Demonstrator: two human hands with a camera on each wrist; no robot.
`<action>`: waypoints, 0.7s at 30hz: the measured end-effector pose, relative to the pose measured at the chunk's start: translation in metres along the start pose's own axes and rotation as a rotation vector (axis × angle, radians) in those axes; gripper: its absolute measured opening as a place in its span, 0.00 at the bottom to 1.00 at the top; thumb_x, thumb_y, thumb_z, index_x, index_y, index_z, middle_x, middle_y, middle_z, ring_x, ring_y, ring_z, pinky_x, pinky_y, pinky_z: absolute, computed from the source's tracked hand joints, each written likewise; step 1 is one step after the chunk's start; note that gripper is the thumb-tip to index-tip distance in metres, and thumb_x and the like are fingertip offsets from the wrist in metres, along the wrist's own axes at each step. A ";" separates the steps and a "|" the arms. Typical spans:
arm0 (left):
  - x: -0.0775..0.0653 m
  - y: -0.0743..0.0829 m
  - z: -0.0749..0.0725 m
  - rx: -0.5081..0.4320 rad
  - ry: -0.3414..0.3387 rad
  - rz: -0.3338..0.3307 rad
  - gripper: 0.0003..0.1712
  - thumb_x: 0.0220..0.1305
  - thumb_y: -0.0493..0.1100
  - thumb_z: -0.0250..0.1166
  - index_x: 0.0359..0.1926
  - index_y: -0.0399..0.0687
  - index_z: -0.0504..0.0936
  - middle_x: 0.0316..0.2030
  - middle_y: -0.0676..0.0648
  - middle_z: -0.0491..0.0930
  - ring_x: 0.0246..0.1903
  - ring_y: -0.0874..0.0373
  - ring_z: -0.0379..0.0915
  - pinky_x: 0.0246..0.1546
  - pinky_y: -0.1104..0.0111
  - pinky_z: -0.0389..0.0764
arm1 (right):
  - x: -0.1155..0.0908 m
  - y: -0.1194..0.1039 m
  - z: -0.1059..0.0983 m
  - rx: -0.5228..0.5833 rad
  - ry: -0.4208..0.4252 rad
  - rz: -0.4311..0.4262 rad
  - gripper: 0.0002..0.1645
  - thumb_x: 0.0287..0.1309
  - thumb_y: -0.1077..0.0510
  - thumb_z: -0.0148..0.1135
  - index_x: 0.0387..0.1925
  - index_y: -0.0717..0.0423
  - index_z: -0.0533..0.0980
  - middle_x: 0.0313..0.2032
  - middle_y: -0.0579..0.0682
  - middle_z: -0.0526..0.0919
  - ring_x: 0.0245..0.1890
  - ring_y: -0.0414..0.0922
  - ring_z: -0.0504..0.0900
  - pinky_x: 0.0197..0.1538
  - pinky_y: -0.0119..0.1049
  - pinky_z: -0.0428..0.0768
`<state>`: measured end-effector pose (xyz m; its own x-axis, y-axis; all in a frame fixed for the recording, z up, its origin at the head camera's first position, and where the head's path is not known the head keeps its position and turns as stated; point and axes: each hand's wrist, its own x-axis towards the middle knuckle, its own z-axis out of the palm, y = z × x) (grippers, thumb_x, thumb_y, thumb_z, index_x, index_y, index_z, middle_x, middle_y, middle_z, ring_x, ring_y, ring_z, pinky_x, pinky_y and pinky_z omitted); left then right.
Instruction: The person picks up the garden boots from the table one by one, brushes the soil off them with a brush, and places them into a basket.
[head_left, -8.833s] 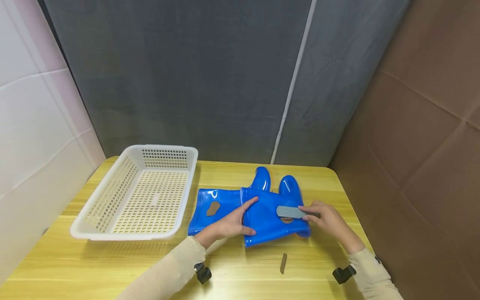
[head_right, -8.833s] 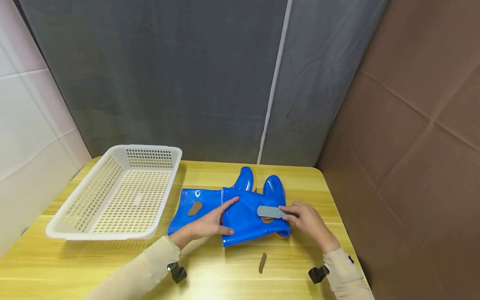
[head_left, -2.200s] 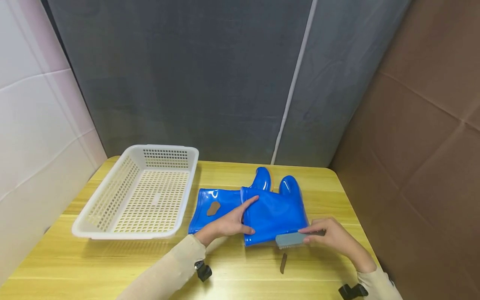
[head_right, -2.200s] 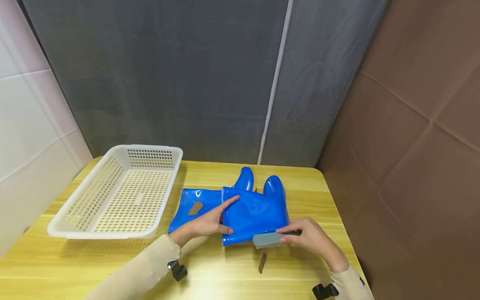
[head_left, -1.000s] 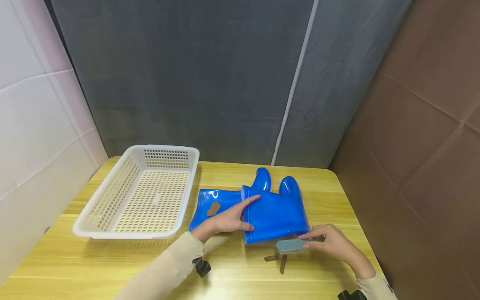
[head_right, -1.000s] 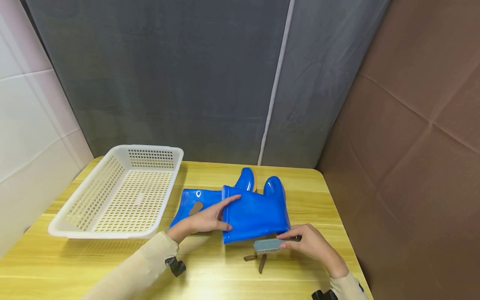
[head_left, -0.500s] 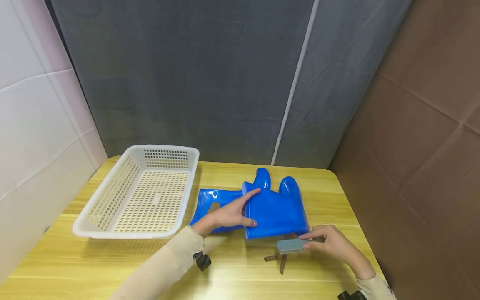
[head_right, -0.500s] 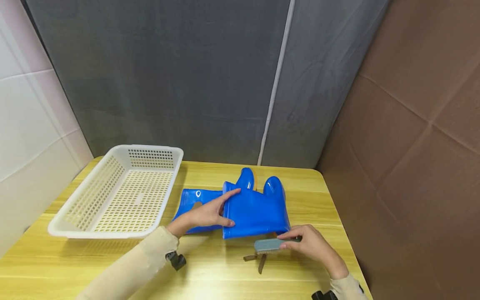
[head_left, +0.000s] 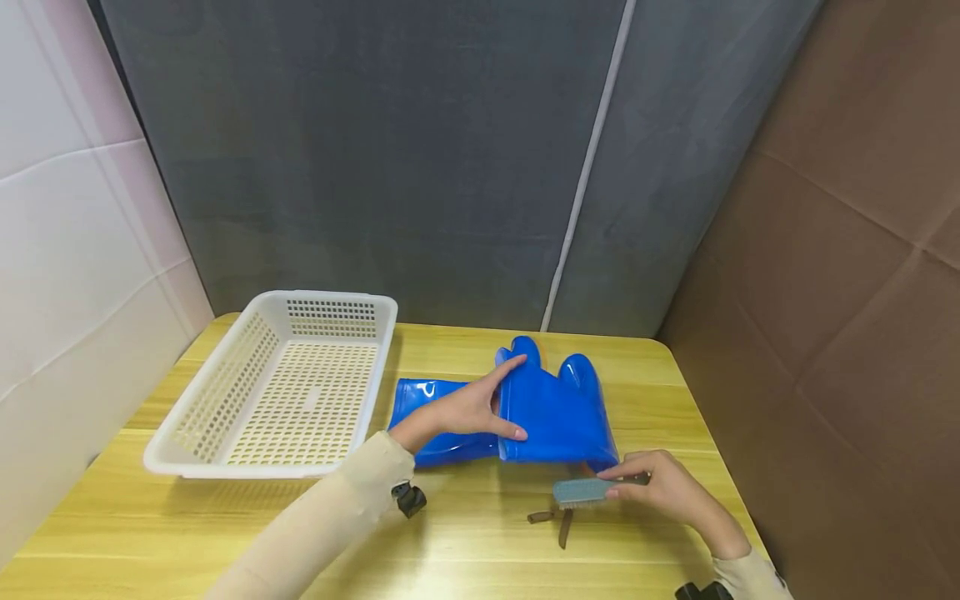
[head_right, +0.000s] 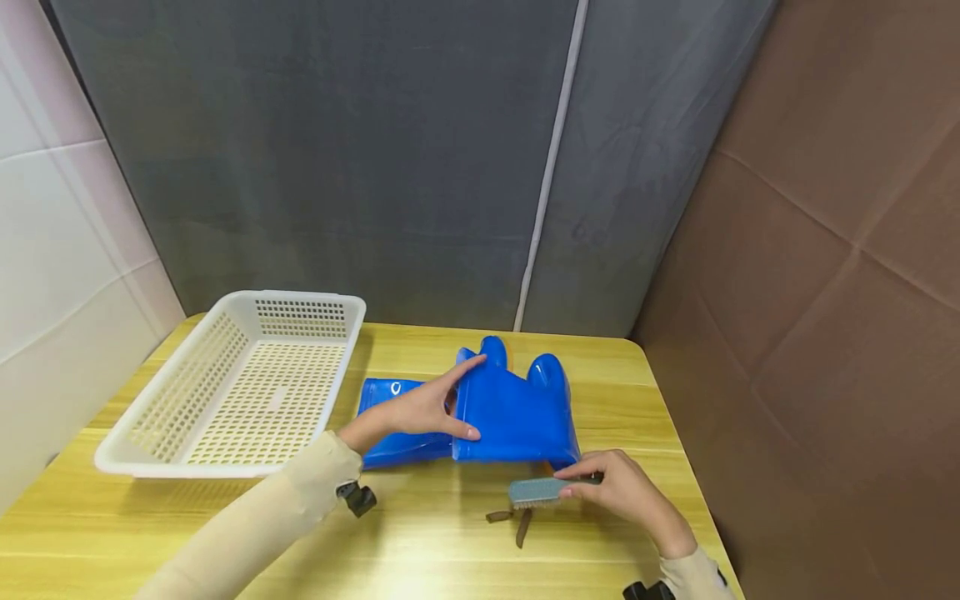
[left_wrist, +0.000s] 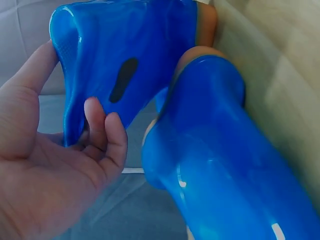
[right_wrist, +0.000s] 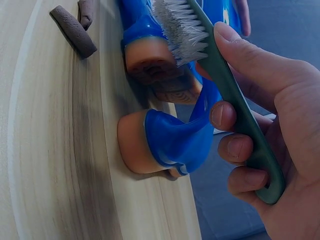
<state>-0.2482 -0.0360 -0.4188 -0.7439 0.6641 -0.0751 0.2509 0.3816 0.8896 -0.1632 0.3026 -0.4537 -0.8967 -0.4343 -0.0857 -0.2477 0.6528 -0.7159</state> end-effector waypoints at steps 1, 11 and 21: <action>0.001 0.002 -0.001 0.006 0.006 0.003 0.63 0.55 0.52 0.75 0.79 0.66 0.38 0.76 0.40 0.51 0.67 0.40 0.67 0.62 0.50 0.78 | 0.000 0.000 0.000 -0.001 0.001 -0.001 0.17 0.55 0.45 0.71 0.44 0.48 0.87 0.24 0.41 0.74 0.25 0.32 0.69 0.28 0.27 0.71; 0.011 0.020 -0.006 0.154 0.044 0.013 0.65 0.53 0.52 0.77 0.79 0.62 0.40 0.71 0.38 0.54 0.62 0.43 0.66 0.58 0.53 0.81 | -0.001 0.000 0.000 -0.002 0.009 -0.010 0.17 0.55 0.47 0.71 0.44 0.49 0.87 0.23 0.40 0.73 0.25 0.31 0.68 0.27 0.27 0.71; 0.021 0.039 -0.006 0.177 0.055 0.039 0.64 0.54 0.54 0.75 0.79 0.66 0.40 0.79 0.41 0.36 0.74 0.38 0.53 0.65 0.45 0.73 | 0.000 0.003 -0.001 -0.019 0.002 -0.011 0.17 0.55 0.45 0.70 0.44 0.47 0.87 0.24 0.40 0.75 0.25 0.32 0.70 0.28 0.27 0.72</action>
<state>-0.2580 -0.0112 -0.3831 -0.7628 0.6465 -0.0133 0.3814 0.4664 0.7982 -0.1637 0.3048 -0.4551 -0.8946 -0.4404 -0.0760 -0.2648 0.6593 -0.7037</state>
